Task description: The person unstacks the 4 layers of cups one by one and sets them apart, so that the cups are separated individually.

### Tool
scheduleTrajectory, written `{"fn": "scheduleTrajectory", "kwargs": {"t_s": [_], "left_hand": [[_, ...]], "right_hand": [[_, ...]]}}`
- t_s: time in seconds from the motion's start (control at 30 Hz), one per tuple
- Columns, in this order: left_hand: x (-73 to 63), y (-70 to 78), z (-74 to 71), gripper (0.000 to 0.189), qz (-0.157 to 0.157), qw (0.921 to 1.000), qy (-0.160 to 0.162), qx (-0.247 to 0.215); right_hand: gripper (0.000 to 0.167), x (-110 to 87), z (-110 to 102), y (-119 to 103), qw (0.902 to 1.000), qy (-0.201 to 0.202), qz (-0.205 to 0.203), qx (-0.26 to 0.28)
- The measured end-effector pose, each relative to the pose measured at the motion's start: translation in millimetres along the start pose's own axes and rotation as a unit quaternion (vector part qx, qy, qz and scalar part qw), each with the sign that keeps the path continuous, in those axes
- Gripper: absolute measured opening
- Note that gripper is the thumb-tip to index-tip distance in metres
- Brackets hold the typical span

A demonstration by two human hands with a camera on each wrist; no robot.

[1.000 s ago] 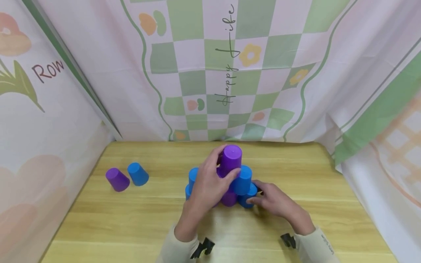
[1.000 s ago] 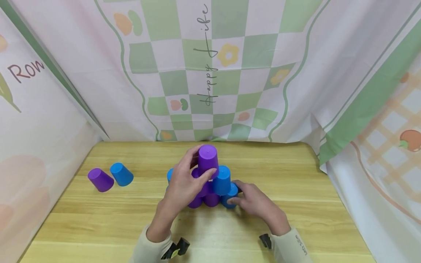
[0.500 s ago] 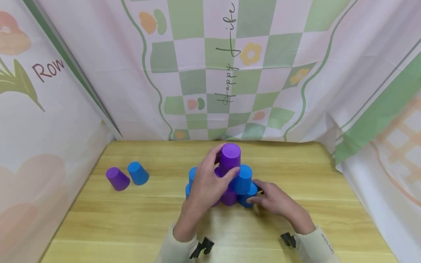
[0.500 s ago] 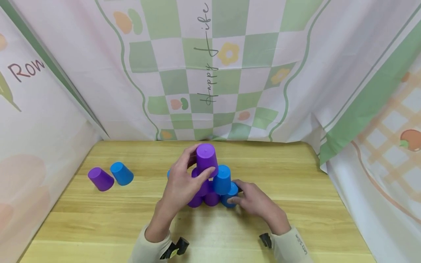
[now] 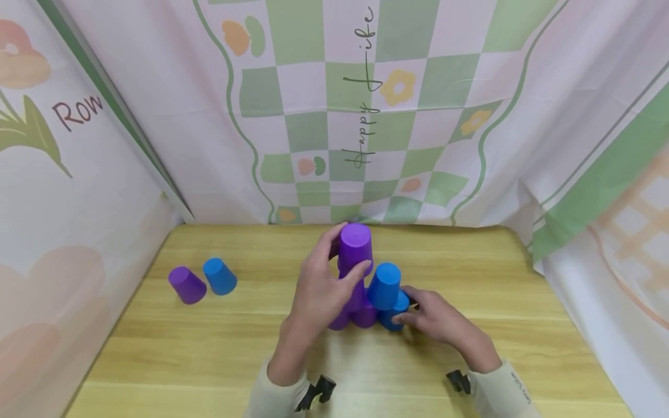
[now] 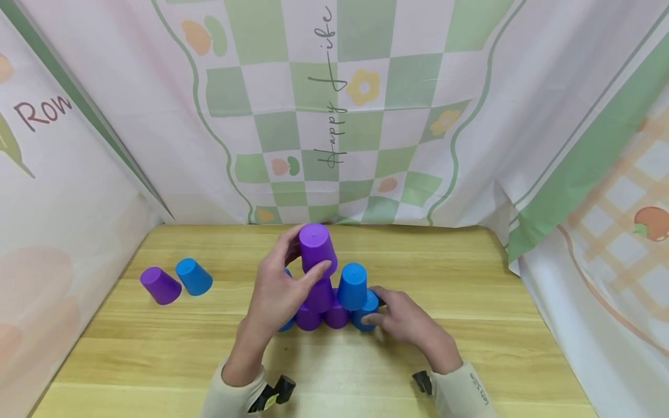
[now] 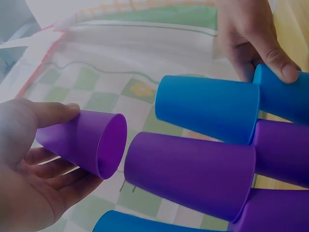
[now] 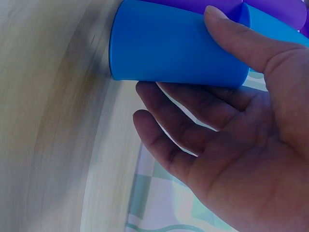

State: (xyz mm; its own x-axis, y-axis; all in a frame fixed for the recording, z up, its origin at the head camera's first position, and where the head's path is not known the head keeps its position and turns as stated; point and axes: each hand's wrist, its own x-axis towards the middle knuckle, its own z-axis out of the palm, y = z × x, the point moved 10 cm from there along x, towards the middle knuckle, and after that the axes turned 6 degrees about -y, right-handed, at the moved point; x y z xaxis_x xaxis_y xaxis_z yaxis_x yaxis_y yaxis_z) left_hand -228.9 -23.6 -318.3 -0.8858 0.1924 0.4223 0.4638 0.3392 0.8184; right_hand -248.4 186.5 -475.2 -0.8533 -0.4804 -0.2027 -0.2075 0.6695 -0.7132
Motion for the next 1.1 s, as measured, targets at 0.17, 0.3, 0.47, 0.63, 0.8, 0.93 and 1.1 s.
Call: {"fn": "scheduleTrajectory", "kwargs": {"t_s": [0.17,0.3,0.47,0.63,0.8,0.93,1.1], "left_hand": [[0.5,0.9,-10.7,0.065,0.013,0.9997,0.018,-0.003],[0.8,0.5,-18.2,0.063,0.019,0.9994,0.029,-0.007],[-0.1,1.6,-26.5,0.064,0.028,0.9987,0.043,-0.002],[-1.5,1.0,-36.3,0.064,0.027,0.9979,0.059,0.007],[-2.1,-1.1,-45.9,0.064,0.023,0.9971,0.073,0.006],[-2.9,-3.0,-52.0,0.065,0.020,0.9962,0.084,0.007],[-4.5,-6.8,-59.0,0.068,0.009,0.9953,0.097,0.007]], "right_hand": [[0.043,0.0,0,1,1.0000,-0.002,0.005,0.004],[0.042,-0.1,1,2,1.0000,-0.003,0.006,0.006],[0.041,-0.1,0,2,1.0000,-0.003,0.006,0.006],[0.042,0.4,1,2,0.9999,-0.004,0.008,0.007],[0.044,0.4,1,3,0.9999,-0.004,0.010,0.007],[0.045,-0.1,1,3,0.9999,-0.003,0.011,0.008],[0.045,0.0,1,4,0.9999,-0.004,0.011,0.010]]}}
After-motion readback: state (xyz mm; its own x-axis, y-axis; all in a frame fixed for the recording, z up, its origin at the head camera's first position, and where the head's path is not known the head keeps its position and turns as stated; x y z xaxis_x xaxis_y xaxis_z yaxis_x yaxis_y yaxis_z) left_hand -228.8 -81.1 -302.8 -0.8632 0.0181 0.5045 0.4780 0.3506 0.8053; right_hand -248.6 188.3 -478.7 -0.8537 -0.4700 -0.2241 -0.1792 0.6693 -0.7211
